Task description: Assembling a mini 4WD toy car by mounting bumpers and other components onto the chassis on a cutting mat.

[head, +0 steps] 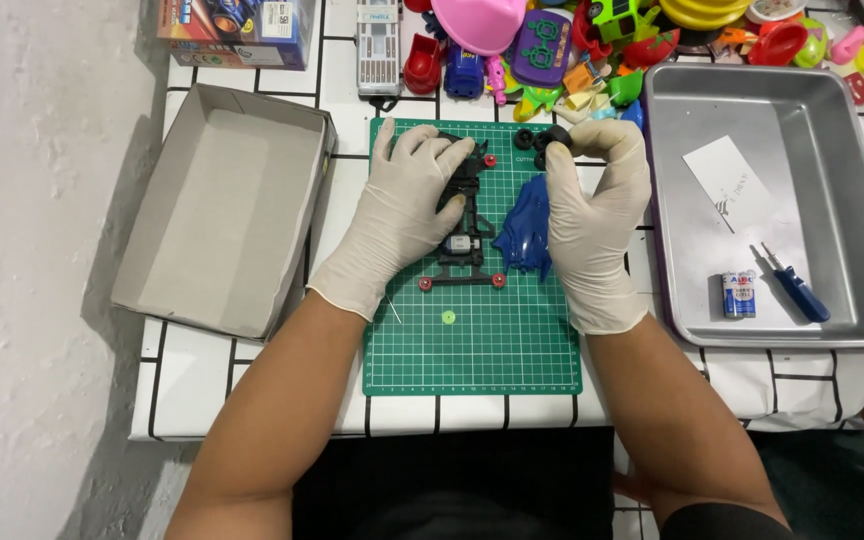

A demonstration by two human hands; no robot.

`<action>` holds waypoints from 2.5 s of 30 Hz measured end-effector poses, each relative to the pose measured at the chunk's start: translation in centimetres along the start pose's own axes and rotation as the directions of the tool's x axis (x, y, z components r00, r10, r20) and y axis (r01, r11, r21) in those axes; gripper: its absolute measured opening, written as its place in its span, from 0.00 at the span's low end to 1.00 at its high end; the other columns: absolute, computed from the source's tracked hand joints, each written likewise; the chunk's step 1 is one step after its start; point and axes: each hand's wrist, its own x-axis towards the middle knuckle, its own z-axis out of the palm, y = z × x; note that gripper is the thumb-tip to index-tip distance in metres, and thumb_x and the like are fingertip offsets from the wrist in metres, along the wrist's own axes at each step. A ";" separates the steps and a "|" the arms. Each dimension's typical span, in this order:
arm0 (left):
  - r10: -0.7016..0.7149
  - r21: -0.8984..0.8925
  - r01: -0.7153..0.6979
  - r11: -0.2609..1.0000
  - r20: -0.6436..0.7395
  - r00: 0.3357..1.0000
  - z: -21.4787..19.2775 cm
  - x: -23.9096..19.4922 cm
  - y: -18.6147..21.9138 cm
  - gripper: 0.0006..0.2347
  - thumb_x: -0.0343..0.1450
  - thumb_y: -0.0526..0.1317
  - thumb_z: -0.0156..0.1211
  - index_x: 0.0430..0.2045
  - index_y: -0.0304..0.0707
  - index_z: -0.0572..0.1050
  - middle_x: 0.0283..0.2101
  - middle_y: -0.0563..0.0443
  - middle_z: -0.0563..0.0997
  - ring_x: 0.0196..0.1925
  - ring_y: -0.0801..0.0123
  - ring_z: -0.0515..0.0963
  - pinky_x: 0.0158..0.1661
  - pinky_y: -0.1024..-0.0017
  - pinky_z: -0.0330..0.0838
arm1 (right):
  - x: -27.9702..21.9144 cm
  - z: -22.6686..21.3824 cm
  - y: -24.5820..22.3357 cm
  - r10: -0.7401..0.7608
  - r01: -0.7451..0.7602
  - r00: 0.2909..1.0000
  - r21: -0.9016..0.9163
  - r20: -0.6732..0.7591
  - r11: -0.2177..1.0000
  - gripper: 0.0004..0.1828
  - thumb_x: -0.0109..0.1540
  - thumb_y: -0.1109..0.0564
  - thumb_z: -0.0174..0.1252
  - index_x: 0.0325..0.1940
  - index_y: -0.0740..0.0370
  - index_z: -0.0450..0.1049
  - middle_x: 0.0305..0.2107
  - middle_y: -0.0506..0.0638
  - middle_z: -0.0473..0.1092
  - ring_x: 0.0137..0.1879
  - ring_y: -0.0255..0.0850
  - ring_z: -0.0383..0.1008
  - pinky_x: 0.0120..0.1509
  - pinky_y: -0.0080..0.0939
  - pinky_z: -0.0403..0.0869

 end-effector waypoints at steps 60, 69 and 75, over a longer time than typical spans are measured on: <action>-0.019 0.093 0.026 0.995 -0.084 0.996 1.2 -2.8 -2.6 0.08 0.66 0.41 0.70 0.36 0.56 0.79 0.37 0.57 0.75 0.54 0.62 0.74 0.69 0.39 0.42 | -0.2 -0.5 1.1 0.033 -0.033 0.999 -0.015 0.025 0.999 0.05 0.71 0.63 0.61 0.48 0.60 0.70 0.39 0.52 0.72 0.45 0.40 0.75 0.57 0.42 0.72; -0.044 0.233 0.047 0.971 -0.017 0.999 -2.1 -2.9 -0.9 0.07 0.71 0.44 0.59 0.40 0.55 0.81 0.33 0.49 0.77 0.39 0.52 0.76 0.62 0.44 0.59 | 0.3 -0.3 1.0 0.075 -0.081 0.996 0.214 0.038 0.973 0.13 0.69 0.72 0.53 0.57 0.64 0.69 0.45 0.53 0.69 0.51 0.40 0.70 0.60 0.39 0.75; -0.054 0.218 0.049 0.975 0.016 0.998 -2.0 -3.0 -1.1 0.07 0.69 0.47 0.61 0.38 0.55 0.80 0.32 0.50 0.79 0.37 0.53 0.77 0.55 0.53 0.61 | 0.8 -1.2 -0.7 0.270 -0.331 0.917 0.184 0.295 0.925 0.12 0.68 0.69 0.58 0.53 0.59 0.74 0.47 0.48 0.73 0.53 0.35 0.73 0.63 0.33 0.76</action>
